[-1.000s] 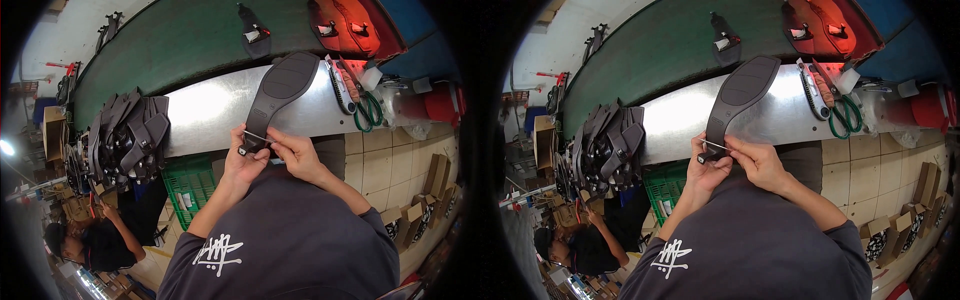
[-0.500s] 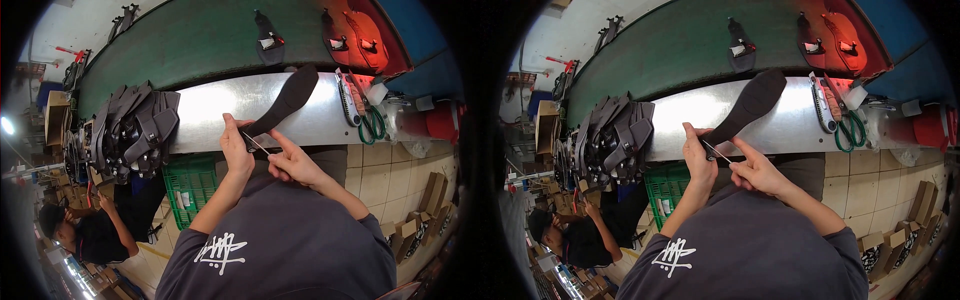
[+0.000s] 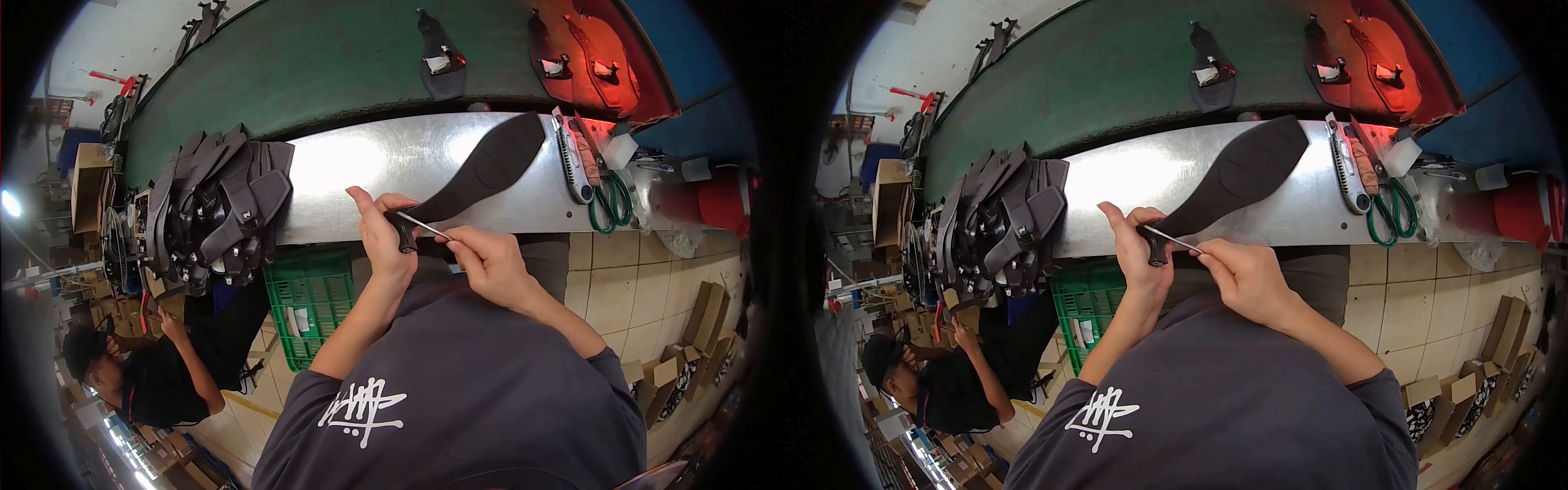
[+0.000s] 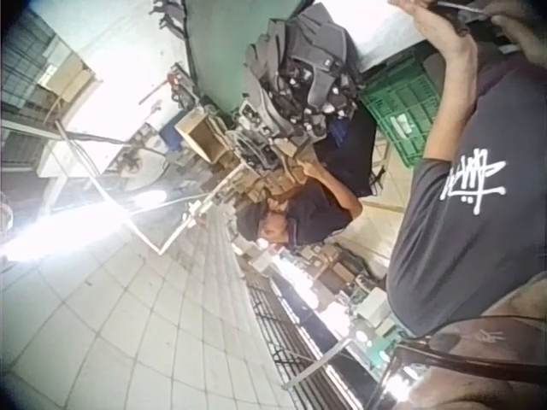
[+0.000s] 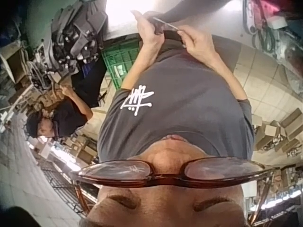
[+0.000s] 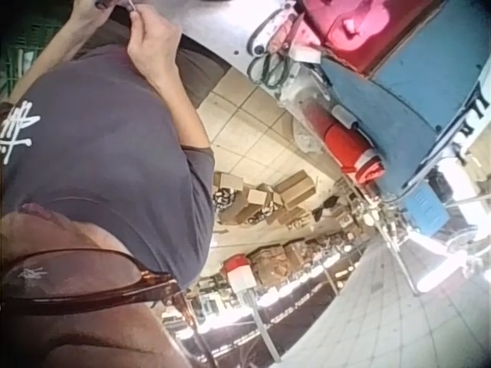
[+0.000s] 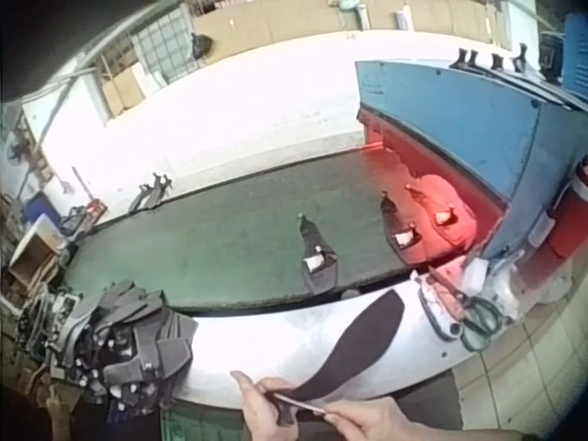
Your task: The worker is attaching straps and components to shoe insoles at a workstation.
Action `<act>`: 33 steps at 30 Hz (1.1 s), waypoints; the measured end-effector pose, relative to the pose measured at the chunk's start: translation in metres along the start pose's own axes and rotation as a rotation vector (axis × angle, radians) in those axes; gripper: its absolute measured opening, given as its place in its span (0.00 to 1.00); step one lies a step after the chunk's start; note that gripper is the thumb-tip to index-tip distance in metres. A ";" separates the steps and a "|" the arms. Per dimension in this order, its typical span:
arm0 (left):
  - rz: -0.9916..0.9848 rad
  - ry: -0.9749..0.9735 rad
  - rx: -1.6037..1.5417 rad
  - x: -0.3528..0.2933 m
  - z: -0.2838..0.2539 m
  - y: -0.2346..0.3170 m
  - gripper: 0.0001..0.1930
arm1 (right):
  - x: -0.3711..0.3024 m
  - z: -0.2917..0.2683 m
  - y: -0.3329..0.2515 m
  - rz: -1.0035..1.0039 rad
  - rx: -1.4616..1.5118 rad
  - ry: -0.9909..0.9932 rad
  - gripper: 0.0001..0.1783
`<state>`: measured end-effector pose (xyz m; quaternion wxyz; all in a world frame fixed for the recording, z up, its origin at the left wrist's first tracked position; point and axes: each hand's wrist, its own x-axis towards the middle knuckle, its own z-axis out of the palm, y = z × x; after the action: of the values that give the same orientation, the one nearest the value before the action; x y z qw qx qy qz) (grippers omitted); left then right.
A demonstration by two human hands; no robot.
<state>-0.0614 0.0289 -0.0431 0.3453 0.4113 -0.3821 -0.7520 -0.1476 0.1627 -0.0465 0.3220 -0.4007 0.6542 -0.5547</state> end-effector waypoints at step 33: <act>-0.474 -0.265 -0.350 0.020 -0.001 -0.007 0.39 | -0.002 0.004 -0.009 -0.181 -0.371 0.003 0.07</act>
<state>-0.0703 0.0156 -0.0570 0.1733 0.3219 -0.1819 -0.9128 -0.1422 0.1621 -0.0383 0.1903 -0.5095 0.7071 -0.4519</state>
